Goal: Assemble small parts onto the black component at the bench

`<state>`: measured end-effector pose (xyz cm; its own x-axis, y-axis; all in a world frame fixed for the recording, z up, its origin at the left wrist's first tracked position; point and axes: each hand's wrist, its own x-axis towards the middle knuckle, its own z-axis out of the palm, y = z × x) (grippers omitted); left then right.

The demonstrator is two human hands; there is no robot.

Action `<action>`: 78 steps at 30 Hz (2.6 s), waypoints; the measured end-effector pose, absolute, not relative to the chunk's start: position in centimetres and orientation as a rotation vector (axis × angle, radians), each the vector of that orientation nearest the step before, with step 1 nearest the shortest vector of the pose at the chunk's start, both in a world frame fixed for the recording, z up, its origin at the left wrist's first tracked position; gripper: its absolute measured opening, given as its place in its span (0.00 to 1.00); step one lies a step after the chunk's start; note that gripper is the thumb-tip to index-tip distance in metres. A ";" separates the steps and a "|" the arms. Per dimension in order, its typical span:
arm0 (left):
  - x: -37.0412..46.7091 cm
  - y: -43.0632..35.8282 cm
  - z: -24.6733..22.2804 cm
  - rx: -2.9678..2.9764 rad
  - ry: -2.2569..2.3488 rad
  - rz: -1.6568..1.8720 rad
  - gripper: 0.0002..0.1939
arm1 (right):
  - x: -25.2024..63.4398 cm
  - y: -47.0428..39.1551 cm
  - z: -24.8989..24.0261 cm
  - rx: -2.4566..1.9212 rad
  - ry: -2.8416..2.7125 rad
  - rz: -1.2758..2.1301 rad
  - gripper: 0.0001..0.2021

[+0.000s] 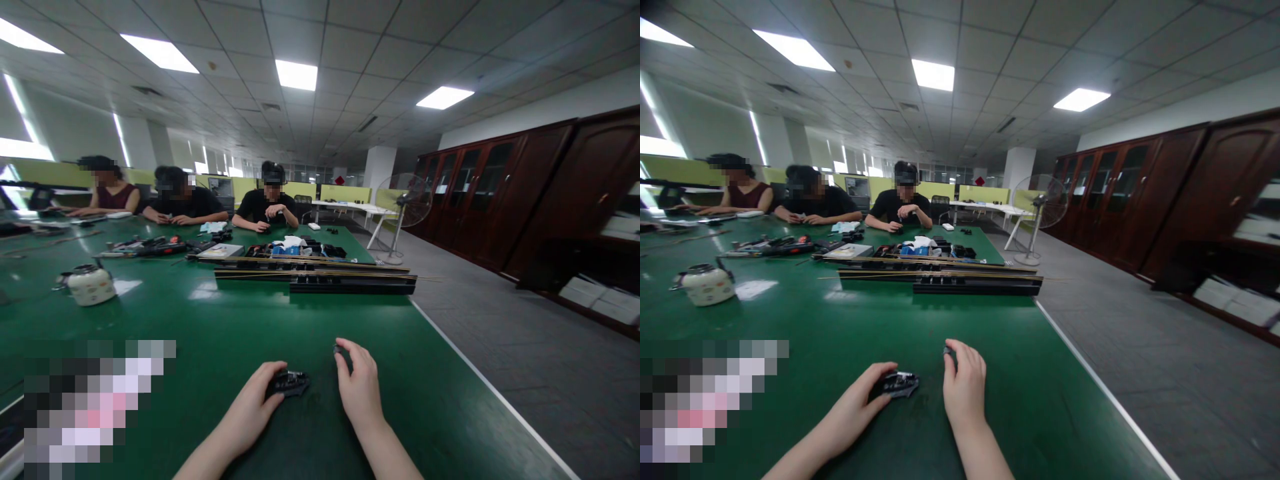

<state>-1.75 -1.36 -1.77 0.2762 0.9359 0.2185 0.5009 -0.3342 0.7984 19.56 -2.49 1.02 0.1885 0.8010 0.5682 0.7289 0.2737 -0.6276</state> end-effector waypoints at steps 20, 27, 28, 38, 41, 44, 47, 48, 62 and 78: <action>-1.5 -1.5 -1.5 1.937 1.299 0.968 0.19 | 16.1 -3.7 1.4 -1.305 -1.784 0.658 0.09; -1.6 -1.3 -1.8 1.973 1.306 0.959 0.19 | 16.0 -3.5 1.3 -1.204 -1.806 0.597 0.09; -1.5 -1.3 -1.8 1.975 1.309 0.956 0.19 | 16.0 -3.5 1.3 -1.219 -1.829 0.580 0.09; -1.3 -1.5 -1.6 1.970 1.326 0.966 0.18 | 15.9 -3.4 0.4 -1.447 -2.007 0.483 0.10; -1.4 -1.4 -1.8 1.964 1.318 0.983 0.18 | 16.0 -3.4 0.6 -1.441 -2.001 0.469 0.11; -1.4 -1.4 -2.0 1.968 1.313 0.986 0.18 | 16.1 -3.4 0.6 -1.432 -1.977 0.496 0.11; -1.4 -1.4 -1.9 1.973 1.314 0.981 0.18 | 16.4 -3.4 0.6 -1.388 -1.957 0.556 0.11; -1.4 -1.5 -1.8 1.976 1.308 0.987 0.18 | 16.5 -3.4 0.7 -1.370 -1.952 0.580 0.12; -1.7 -1.3 -2.1 1.995 1.311 0.995 0.19 | 16.6 -3.1 0.6 -1.366 -1.823 0.667 0.14; -1.4 -1.4 -1.4 1.791 1.329 1.004 0.21 | 16.9 -3.3 0.8 -1.316 -1.744 0.745 0.15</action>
<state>-1.39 -1.45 -1.44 0.1802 0.9665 0.1826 0.4403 -0.2453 0.8637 16.91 -3.28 0.79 -0.1293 0.9592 0.2514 0.4815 0.2824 -0.8297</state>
